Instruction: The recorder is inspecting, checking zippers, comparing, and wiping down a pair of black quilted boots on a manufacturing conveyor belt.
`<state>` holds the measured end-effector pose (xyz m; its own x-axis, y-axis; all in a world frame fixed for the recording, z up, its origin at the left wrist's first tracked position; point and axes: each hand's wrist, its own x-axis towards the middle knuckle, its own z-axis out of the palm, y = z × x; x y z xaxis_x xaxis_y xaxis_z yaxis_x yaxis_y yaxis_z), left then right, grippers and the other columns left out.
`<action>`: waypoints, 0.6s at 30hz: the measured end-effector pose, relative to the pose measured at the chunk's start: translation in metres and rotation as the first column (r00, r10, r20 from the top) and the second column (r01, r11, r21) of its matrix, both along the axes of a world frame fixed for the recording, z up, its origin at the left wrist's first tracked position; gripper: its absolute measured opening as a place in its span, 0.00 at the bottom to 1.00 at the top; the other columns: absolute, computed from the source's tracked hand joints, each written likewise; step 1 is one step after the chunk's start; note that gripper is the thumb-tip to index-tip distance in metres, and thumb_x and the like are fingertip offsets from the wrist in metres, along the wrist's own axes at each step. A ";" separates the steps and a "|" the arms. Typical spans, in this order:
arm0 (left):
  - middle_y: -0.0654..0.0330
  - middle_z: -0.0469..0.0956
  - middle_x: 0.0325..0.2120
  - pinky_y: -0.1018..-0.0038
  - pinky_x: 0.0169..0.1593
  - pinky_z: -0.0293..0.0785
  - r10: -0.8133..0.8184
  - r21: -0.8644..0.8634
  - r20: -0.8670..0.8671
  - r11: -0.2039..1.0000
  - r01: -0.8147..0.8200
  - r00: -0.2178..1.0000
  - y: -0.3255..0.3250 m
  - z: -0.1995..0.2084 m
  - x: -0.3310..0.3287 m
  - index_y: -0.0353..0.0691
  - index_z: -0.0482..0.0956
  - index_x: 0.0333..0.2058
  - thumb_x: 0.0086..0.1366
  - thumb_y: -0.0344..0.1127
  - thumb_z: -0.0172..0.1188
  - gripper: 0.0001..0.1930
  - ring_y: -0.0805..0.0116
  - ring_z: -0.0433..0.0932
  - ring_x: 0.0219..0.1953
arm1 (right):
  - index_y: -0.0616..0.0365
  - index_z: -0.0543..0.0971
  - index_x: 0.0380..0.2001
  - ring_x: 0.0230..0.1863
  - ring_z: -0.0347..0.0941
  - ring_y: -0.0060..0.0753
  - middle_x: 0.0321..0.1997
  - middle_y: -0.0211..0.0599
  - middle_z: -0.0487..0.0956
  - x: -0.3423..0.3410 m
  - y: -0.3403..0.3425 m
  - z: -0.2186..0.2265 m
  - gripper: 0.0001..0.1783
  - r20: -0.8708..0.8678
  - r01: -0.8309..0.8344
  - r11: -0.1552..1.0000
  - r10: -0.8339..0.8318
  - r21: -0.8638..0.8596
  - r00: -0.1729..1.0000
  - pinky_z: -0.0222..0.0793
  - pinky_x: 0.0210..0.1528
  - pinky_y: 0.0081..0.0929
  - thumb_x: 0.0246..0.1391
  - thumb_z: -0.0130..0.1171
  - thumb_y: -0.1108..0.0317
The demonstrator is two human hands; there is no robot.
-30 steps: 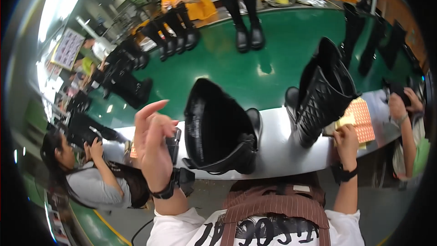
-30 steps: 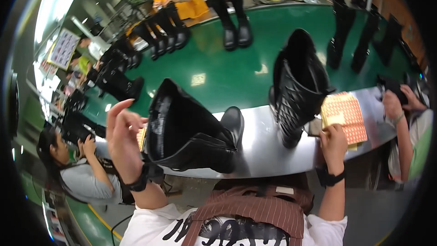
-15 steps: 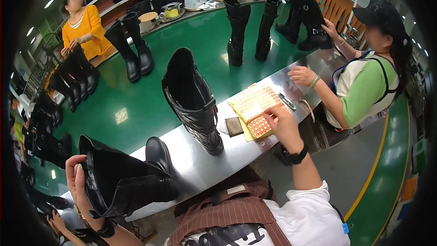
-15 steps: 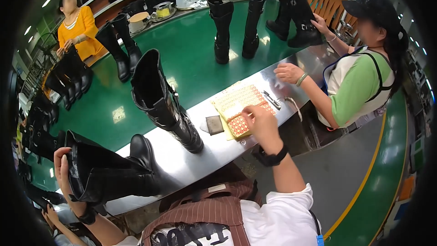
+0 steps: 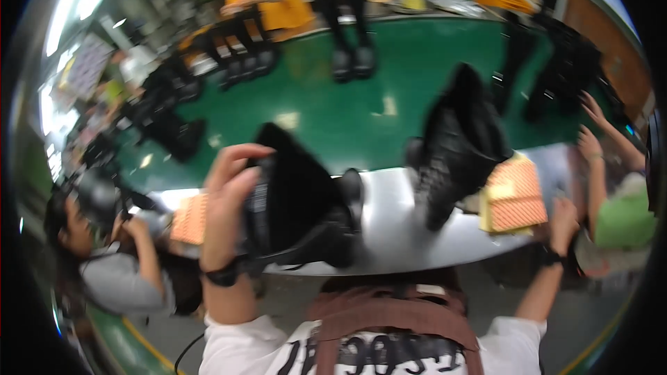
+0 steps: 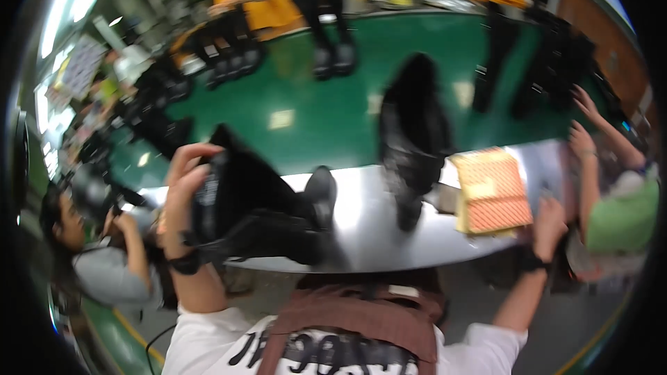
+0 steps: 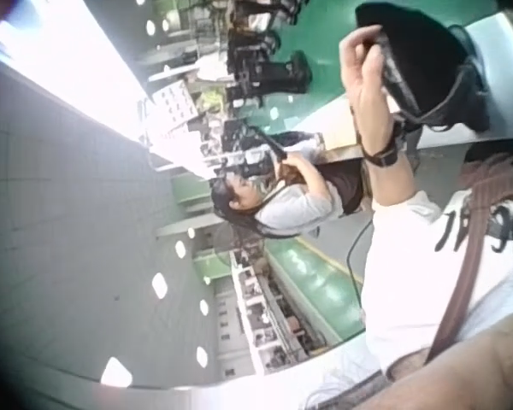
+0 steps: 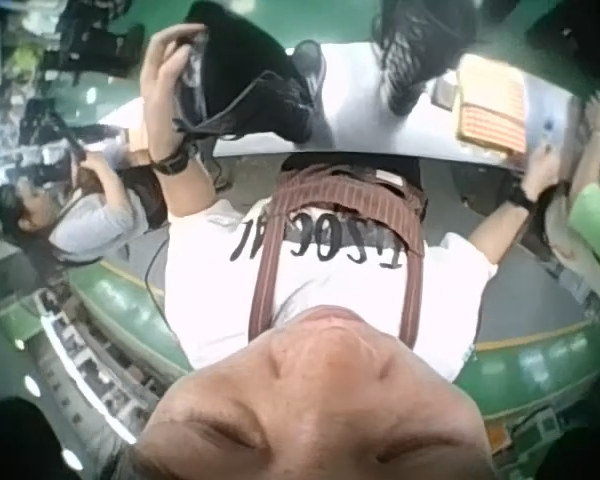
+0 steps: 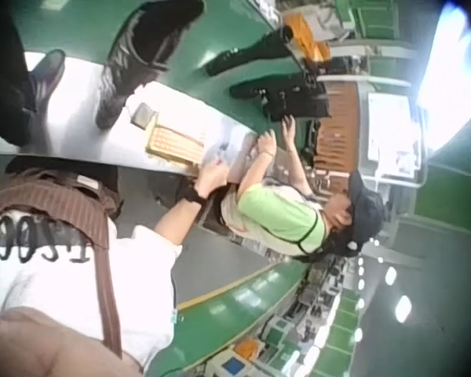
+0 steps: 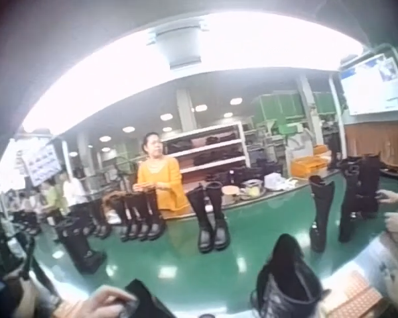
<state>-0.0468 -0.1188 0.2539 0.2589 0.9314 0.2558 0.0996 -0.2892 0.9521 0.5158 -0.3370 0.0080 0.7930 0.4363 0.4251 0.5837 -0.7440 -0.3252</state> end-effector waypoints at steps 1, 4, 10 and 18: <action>0.68 0.70 0.32 0.84 0.39 0.61 -0.031 0.033 -0.025 0.999 0.032 0.999 0.006 -0.003 -0.005 0.36 0.75 0.46 0.63 0.34 0.52 0.14 0.82 0.65 0.34 | 0.58 0.79 0.46 0.47 0.77 0.51 0.45 0.49 0.80 -0.016 -0.007 0.018 0.19 -0.001 0.009 0.981 -0.009 0.193 1.000 0.71 0.48 0.40 0.61 0.55 0.55; 0.72 0.66 0.28 0.84 0.36 0.57 -0.123 -0.052 -0.001 0.991 0.123 0.992 0.016 -0.005 -0.018 0.37 0.75 0.46 0.65 0.34 0.52 0.12 0.84 0.59 0.31 | 0.64 0.74 0.44 0.40 0.73 0.35 0.36 0.37 0.76 -0.042 -0.026 0.069 0.14 0.148 -0.355 0.808 0.325 0.470 0.934 0.66 0.50 0.29 0.67 0.49 0.62; 0.68 0.70 0.33 0.84 0.42 0.61 -0.166 -0.027 -0.021 0.986 0.165 0.986 0.015 -0.004 -0.022 0.35 0.73 0.48 0.67 0.31 0.49 0.13 0.84 0.64 0.35 | 0.63 0.69 0.49 0.28 0.59 0.16 0.32 0.27 0.68 -0.232 0.036 0.147 0.13 -0.260 -0.425 0.384 0.911 0.820 0.321 0.56 0.31 0.15 0.66 0.46 0.67; 0.58 0.73 0.49 0.78 0.58 0.62 -0.219 0.066 -0.057 0.973 0.223 0.974 0.011 -0.004 -0.024 0.29 0.70 0.52 0.65 0.29 0.47 0.18 0.74 0.70 0.52 | 0.62 0.71 0.41 0.31 0.79 0.33 0.31 0.40 0.78 -0.357 0.163 0.166 0.15 -0.003 -0.768 0.083 0.994 0.635 0.105 0.74 0.33 0.27 0.52 0.64 0.76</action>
